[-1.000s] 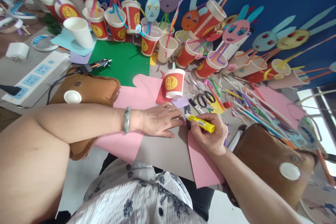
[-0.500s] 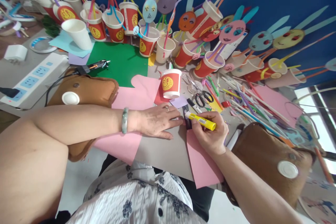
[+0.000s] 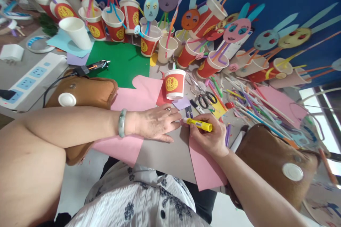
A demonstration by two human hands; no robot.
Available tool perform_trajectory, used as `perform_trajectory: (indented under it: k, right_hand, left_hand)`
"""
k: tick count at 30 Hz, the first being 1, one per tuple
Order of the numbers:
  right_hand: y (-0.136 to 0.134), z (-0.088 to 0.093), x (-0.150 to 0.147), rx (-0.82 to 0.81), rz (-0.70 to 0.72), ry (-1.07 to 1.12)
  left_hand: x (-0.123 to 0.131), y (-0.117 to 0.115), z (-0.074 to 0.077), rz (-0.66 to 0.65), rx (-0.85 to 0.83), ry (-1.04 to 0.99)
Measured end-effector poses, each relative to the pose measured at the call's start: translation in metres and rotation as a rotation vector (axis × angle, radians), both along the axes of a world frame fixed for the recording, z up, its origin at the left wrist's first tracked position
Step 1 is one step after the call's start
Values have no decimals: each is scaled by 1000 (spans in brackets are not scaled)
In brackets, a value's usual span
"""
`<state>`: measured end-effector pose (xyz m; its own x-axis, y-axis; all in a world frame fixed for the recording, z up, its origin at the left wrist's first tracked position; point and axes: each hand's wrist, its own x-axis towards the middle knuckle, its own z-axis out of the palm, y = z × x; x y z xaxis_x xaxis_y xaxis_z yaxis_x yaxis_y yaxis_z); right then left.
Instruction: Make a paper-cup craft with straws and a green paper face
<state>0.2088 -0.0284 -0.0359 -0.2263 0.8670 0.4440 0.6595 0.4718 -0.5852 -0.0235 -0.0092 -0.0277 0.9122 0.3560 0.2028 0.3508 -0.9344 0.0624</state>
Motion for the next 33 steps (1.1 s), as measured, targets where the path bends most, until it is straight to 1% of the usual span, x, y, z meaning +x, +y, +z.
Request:
perform_trajectory:
  k: [4, 14, 21, 33]
  right_hand:
    - [1, 0, -1, -35, 12, -38]
    - [3, -2, -1, -33, 72, -62]
    - [3, -4, 2, -97, 47, -76]
    - [2, -8, 3, -32, 84, -77]
  left_hand:
    - [0, -1, 1, 18, 5, 47]
    - [-1, -2, 7, 5, 9, 62]
    - [0, -2, 6, 7, -7, 74]
    - [2, -7, 8, 41, -67, 85]
